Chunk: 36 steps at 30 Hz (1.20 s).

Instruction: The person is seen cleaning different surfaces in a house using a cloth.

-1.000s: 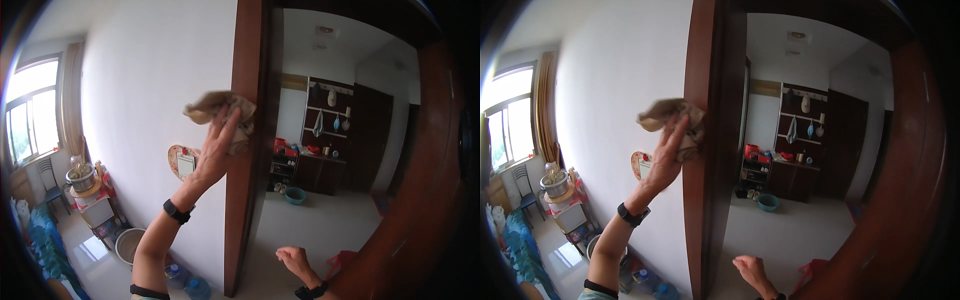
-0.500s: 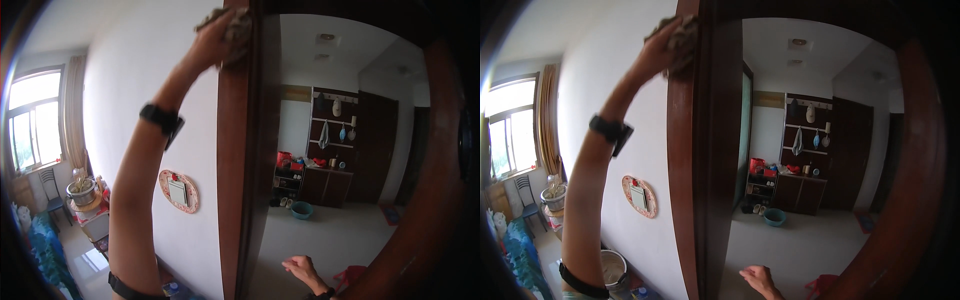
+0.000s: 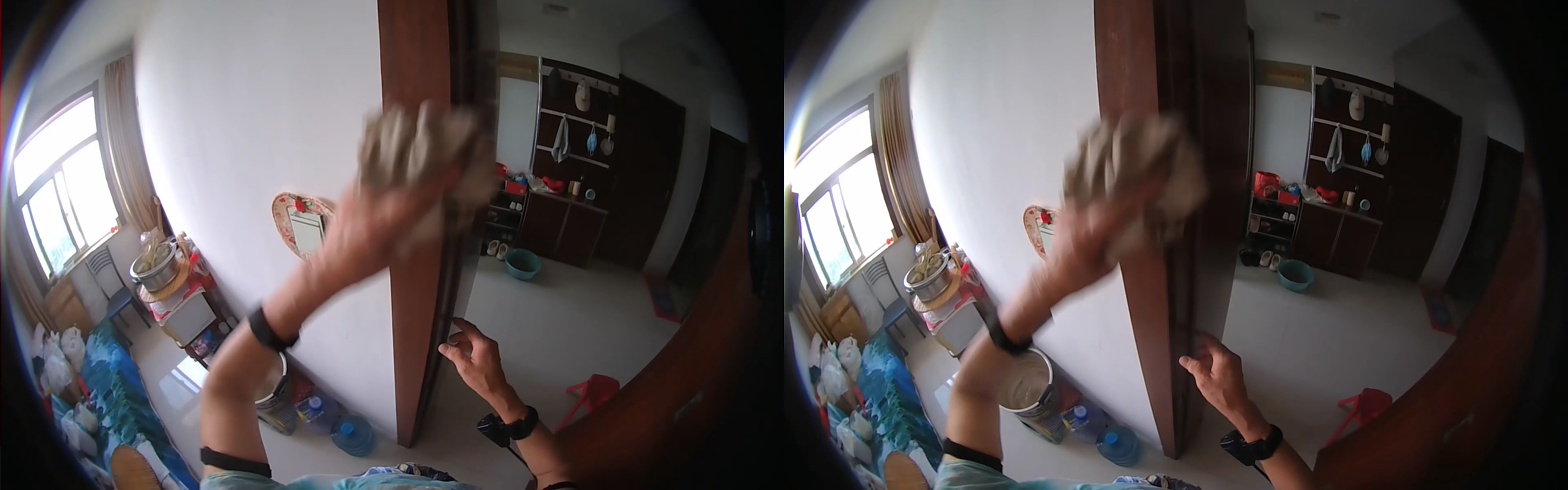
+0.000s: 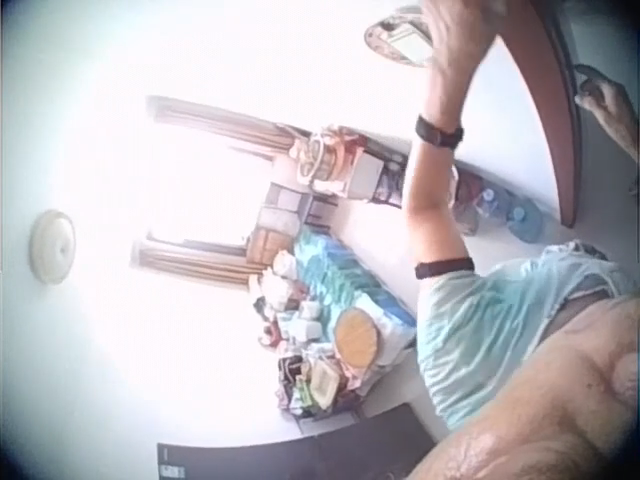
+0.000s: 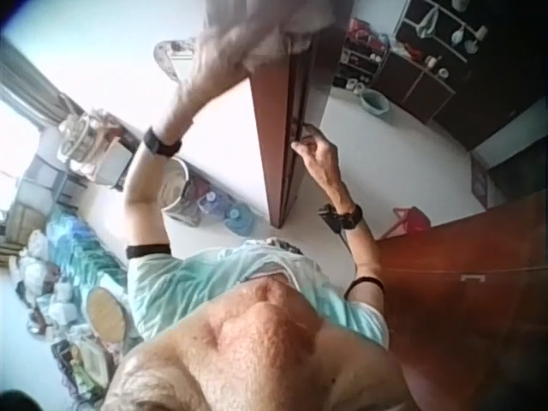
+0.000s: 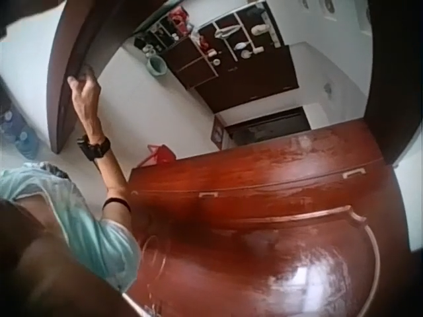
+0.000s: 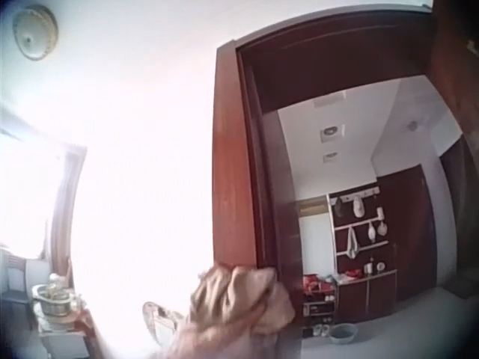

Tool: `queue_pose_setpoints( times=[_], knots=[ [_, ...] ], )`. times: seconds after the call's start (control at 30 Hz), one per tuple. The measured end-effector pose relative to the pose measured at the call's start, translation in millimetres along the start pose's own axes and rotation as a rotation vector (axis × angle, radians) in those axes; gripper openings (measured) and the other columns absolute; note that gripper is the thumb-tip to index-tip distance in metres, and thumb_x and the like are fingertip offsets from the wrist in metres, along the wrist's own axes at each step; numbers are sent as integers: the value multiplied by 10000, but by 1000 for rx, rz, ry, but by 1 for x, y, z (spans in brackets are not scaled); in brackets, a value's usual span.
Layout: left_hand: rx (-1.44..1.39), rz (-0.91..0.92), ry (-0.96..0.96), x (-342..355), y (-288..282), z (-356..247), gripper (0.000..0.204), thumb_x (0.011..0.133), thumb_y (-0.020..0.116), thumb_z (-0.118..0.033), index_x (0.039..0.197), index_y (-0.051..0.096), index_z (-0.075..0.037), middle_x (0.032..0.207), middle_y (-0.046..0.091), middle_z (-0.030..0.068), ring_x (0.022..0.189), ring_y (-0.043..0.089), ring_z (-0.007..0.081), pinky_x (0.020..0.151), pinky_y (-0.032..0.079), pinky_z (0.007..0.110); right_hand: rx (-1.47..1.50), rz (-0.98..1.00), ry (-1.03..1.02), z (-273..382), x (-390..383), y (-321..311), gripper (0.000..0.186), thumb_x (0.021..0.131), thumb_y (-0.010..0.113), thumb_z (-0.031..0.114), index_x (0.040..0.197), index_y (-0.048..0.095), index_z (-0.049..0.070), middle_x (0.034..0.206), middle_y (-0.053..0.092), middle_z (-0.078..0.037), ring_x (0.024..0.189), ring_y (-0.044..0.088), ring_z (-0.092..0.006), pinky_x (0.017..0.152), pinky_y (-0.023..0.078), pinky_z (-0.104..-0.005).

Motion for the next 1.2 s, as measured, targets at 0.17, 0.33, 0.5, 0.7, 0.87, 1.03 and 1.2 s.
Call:
queue_pose_setpoints(
  times=[0.17, 0.33, 0.5, 0.7, 0.87, 1.03, 1.2],
  knots=[
    [-231, 289, -124, -144, 40, -60, 682, 749, 743, -170, 1389, 513, -221, 1343, 537, 164, 1228, 527, 424, 1030, 444, 580, -117, -17, 24, 9, 6, -3, 752, 776, 821, 254, 1389, 473, -11, 970, 666, -178, 853, 663, -256, 769, 538, -363],
    [-243, 356, -48, -133, 34, -44, 665, 715, 753, -167, 1344, 543, -211, 1321, 545, 139, 1272, 504, 388, 1056, 435, 535, -207, -37, -369, 47, 24, -4, 1040, 647, 911, 324, 1424, 352, -83, 1249, 573, -274, 1119, 591, -425, 930, 489, -471],
    [-191, 201, -108, -27, -7, -6, 769, 740, 735, -116, 1456, 461, -180, 1320, 520, 203, 1216, 511, 417, 949, 505, 469, -257, -142, -404, 55, 32, -8, 1137, 633, 911, 408, 1429, 295, -120, 1269, 546, -314, 1160, 560, -459, 971, 475, -480],
    [-250, 29, -83, 54, -36, 68, 754, 779, 712, -41, 1473, 438, -152, 1155, 650, 209, 1071, 606, 413, 896, 515, 471, -126, -163, -414, 73, 42, 4, 1070, 712, 837, 459, 1434, 298, -118, 1256, 523, -342, 1077, 577, -463, 942, 485, -495],
    [-258, -156, -18, 132, -60, 118, 677, 824, 747, -132, 1443, 474, -120, 1207, 665, 185, 1051, 672, 322, 864, 558, 398, -375, -234, -392, 53, 39, 16, 1045, 703, 829, 374, 1401, 295, -191, 1050, 616, -276, 946, 625, -374, 822, 524, -445],
    [-309, -201, -154, 220, -69, 177, 612, 855, 751, -230, 1410, 523, -111, 1188, 686, 132, 1106, 651, 231, 926, 528, 358, -445, -278, -422, 49, 29, 17, 998, 776, 762, 464, 1401, 320, -176, 1212, 511, -348, 1044, 544, -466, 913, 450, -509],
    [-127, -224, -211, 305, -98, 210, 560, 908, 726, -236, 1419, 526, -123, 1236, 663, 89, 1101, 633, 158, 931, 522, 311, -566, -197, -331, 63, 21, 14, 1002, 804, 744, 449, 1454, 271, -148, 1336, 451, -411, 1155, 506, -527, 1004, 420, -541]
  ],
)
Point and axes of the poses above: each hand's wrist, its own x-axis towards the middle knuckle, its own y-axis out of the palm, z = x × y, the point moved 6 cm from there along x, towards the middle knuckle
